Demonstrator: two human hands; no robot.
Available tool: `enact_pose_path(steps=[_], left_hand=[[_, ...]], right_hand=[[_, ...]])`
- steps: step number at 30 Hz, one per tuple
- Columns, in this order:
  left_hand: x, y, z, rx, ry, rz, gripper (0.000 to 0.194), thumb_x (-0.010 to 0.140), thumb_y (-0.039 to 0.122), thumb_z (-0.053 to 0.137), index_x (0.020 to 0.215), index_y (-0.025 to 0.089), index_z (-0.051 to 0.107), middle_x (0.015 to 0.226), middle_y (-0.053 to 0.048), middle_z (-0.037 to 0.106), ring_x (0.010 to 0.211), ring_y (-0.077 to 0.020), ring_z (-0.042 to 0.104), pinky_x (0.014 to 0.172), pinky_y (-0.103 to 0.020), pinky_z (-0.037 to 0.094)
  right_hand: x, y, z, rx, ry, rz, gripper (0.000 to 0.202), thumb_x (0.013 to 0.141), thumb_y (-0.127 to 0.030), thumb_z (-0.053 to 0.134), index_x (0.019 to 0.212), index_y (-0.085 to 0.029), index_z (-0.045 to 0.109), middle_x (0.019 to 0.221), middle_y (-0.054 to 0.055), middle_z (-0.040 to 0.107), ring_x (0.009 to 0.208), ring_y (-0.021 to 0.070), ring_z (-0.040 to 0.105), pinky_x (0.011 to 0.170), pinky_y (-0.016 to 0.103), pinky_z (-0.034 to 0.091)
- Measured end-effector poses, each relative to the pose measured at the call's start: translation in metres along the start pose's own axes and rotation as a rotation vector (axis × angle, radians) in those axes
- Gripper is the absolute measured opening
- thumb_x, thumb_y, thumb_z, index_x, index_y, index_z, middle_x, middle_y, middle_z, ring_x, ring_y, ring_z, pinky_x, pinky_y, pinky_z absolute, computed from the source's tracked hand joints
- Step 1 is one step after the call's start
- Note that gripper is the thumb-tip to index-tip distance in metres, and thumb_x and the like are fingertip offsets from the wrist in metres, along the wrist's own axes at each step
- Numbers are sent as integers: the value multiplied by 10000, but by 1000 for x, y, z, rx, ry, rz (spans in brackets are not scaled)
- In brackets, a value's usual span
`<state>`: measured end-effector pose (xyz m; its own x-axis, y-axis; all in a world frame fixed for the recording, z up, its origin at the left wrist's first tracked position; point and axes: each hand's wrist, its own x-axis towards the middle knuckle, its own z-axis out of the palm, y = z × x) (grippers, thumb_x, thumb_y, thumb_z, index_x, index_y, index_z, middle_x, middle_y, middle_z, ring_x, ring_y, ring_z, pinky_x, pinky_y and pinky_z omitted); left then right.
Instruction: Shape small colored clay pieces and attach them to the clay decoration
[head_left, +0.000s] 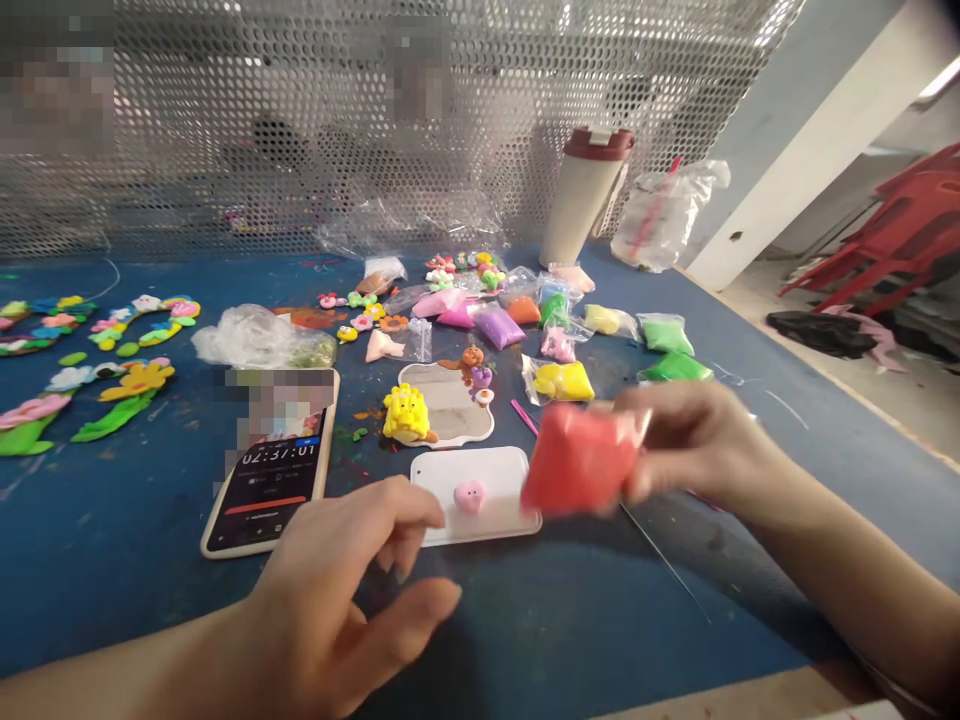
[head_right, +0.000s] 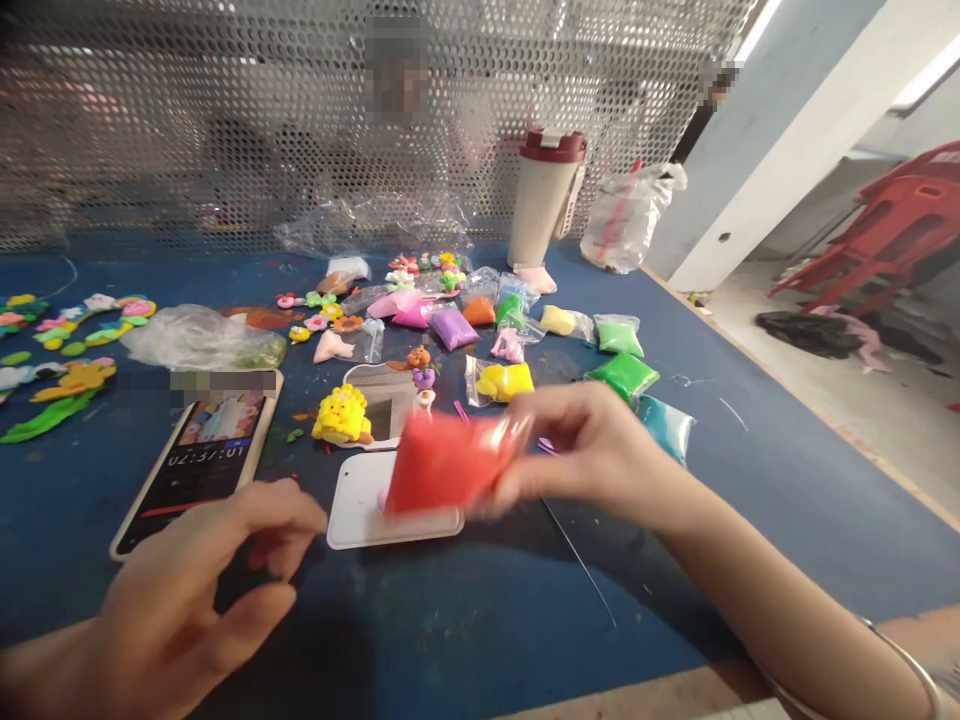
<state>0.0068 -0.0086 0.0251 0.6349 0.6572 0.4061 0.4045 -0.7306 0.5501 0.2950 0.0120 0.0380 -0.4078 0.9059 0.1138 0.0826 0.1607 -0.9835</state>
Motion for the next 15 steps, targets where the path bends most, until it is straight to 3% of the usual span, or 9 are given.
enact_pose_path(steps=[2, 5, 8, 11, 13, 15], left_hand=[[0, 5, 3, -122, -144, -103, 394, 905, 587, 449, 1058, 229, 504, 676, 60, 599, 508, -98, 548, 447, -193, 393], [-7, 6, 18, -240, -292, -86, 384, 841, 584, 551, 1053, 265, 526, 736, 79, 680, 513, -91, 591, 445, -173, 396], [-18, 4, 32, -270, -261, -62, 243, 845, 482, 551, 933, 256, 552, 650, 85, 661, 467, -80, 564, 413, -161, 371], [-21, 6, 34, -299, -177, -105, 178, 882, 398, 487, 918, 233, 546, 556, 82, 610, 369, -69, 451, 326, -171, 297], [-19, 8, 32, -301, -163, -146, 165, 910, 363, 460, 942, 223, 541, 551, 72, 608, 375, -72, 451, 317, -164, 294], [-15, 8, 31, -315, -148, -119, 223, 925, 418, 438, 922, 219, 538, 538, 67, 599, 379, -75, 458, 312, -165, 290]], right_hand=[[-5, 1, 17, 45, -228, 74, 208, 629, -321, 847, 691, -170, 718, 638, -2, 705, 613, 115, 621, 579, 212, 460], [-12, 8, 40, 25, -354, 147, 278, 614, -375, 841, 591, -146, 684, 575, -6, 656, 577, 92, 555, 528, 187, 413], [-16, 14, 51, 102, -426, 241, 330, 582, -392, 848, 558, -137, 640, 521, -34, 596, 516, 66, 507, 460, 156, 367], [-15, 13, 50, 246, -470, 370, 250, 707, -350, 770, 676, -125, 667, 575, -21, 612, 529, 64, 544, 500, 153, 430], [-14, 11, 48, 368, -515, 447, 232, 795, -335, 681, 742, -109, 670, 624, 10, 633, 540, 72, 572, 527, 174, 472], [-14, 11, 46, 460, -542, 511, 264, 788, -362, 674, 737, -103, 652, 641, 25, 625, 522, 77, 568, 502, 182, 477]])
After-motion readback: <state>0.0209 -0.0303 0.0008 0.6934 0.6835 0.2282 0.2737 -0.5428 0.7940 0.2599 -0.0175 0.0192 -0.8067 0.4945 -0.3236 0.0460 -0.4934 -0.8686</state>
